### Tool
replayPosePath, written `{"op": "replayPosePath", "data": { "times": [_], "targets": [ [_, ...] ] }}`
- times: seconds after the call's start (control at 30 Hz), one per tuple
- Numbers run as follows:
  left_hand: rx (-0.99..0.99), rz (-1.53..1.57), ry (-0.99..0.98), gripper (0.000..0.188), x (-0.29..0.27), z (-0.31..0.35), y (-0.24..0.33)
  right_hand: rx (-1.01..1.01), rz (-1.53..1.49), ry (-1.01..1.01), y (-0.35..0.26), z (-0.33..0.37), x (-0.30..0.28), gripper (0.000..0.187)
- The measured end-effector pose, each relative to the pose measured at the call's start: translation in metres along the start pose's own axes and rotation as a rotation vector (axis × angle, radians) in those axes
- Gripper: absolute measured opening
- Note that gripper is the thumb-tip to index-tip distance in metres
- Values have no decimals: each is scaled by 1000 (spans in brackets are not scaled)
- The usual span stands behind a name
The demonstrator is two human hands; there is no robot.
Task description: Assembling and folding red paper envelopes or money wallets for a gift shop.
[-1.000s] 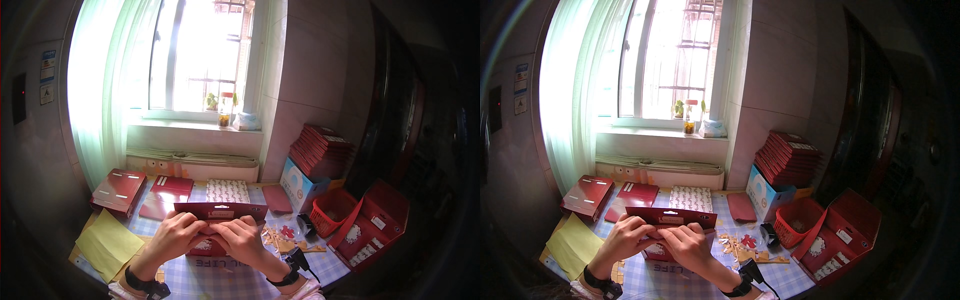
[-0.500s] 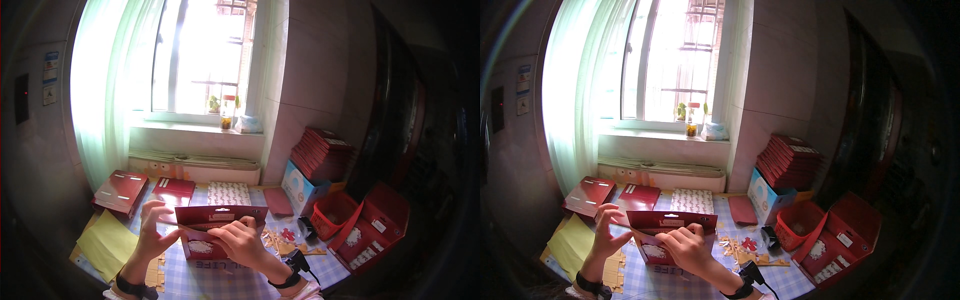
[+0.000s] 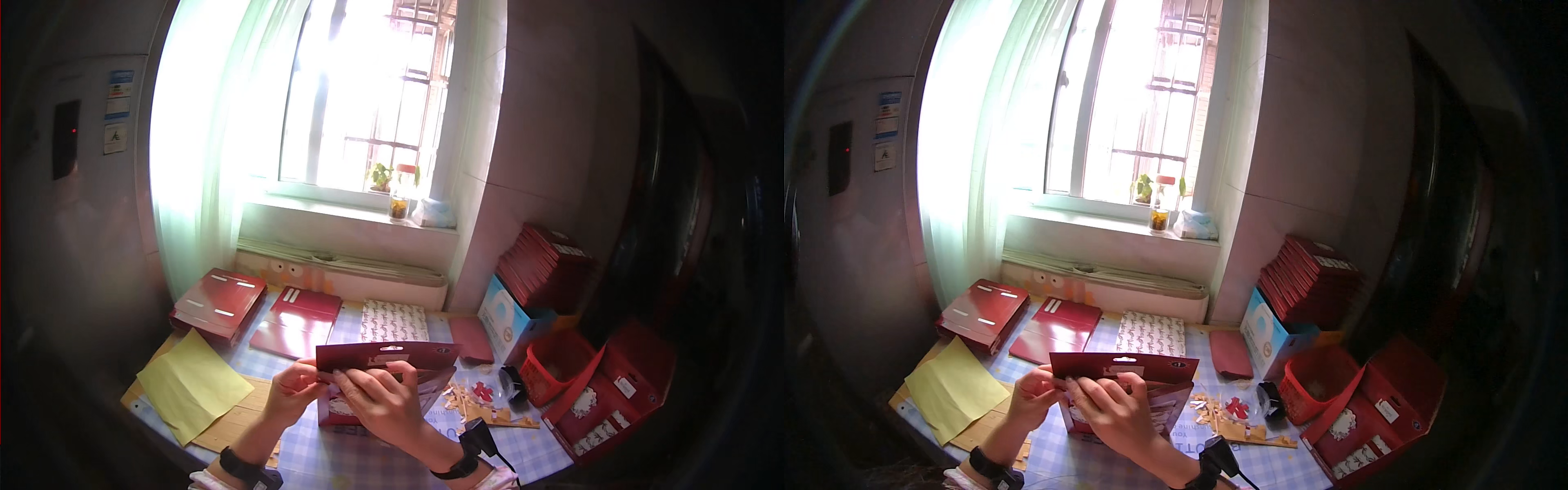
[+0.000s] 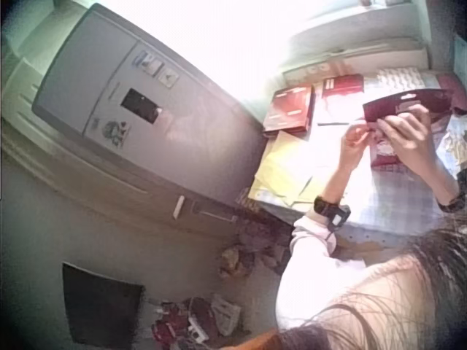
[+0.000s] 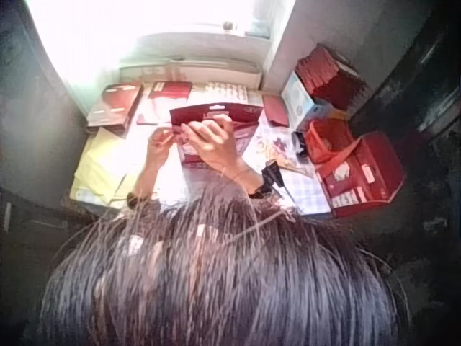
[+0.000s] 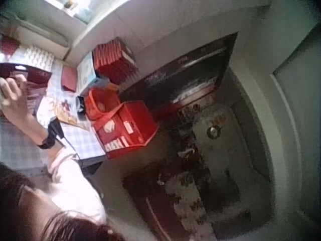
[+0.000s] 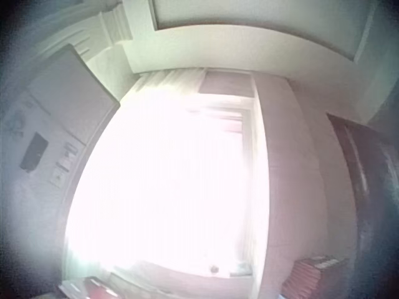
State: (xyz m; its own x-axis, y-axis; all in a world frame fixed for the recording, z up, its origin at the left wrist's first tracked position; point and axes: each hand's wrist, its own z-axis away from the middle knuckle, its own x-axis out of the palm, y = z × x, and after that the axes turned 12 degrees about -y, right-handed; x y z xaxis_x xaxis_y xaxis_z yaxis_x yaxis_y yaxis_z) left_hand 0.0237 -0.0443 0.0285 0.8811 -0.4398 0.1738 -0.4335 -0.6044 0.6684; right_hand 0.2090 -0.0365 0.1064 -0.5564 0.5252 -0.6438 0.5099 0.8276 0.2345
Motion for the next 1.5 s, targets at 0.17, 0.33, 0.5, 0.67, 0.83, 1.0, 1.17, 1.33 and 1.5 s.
{"op": "replayPosePath", "data": {
  "times": [0.17, 0.33, 0.5, 0.67, 0.83, 1.0, 1.17, 1.33, 1.5],
  "targets": [
    [81, 7, -20, 25, 7, -2, -2, 37, -58, -5, 0, -3, 8, 28],
    [99, -66, 4, 23, 7, 1, -9, 48, -75, -10, 2, -3, 8, 27],
    [124, -129, 54, 20, 11, -2, -5, -45, -56, -1, 15, -3, 7, 29],
    [101, -213, 70, 21, 7, 3, -6, -54, -42, -7, 27, 5, -1, 34],
    [82, -262, -72, 28, 12, -8, 8, -64, -103, -1, 29, 13, 3, 37],
    [-59, -554, -284, 31, 3, -27, 26, -93, -203, -9, 32, 13, 3, 35],
    [-144, -590, -269, 25, 6, -32, 24, -95, -204, -20, 33, 12, 4, 35],
    [-146, -440, -173, 24, 13, -31, 19, -81, -216, 4, 32, 9, 5, 36],
    [-134, -462, -200, 23, 5, -26, 11, -75, -134, -4, 32, 12, 10, 37]
  ]
}}
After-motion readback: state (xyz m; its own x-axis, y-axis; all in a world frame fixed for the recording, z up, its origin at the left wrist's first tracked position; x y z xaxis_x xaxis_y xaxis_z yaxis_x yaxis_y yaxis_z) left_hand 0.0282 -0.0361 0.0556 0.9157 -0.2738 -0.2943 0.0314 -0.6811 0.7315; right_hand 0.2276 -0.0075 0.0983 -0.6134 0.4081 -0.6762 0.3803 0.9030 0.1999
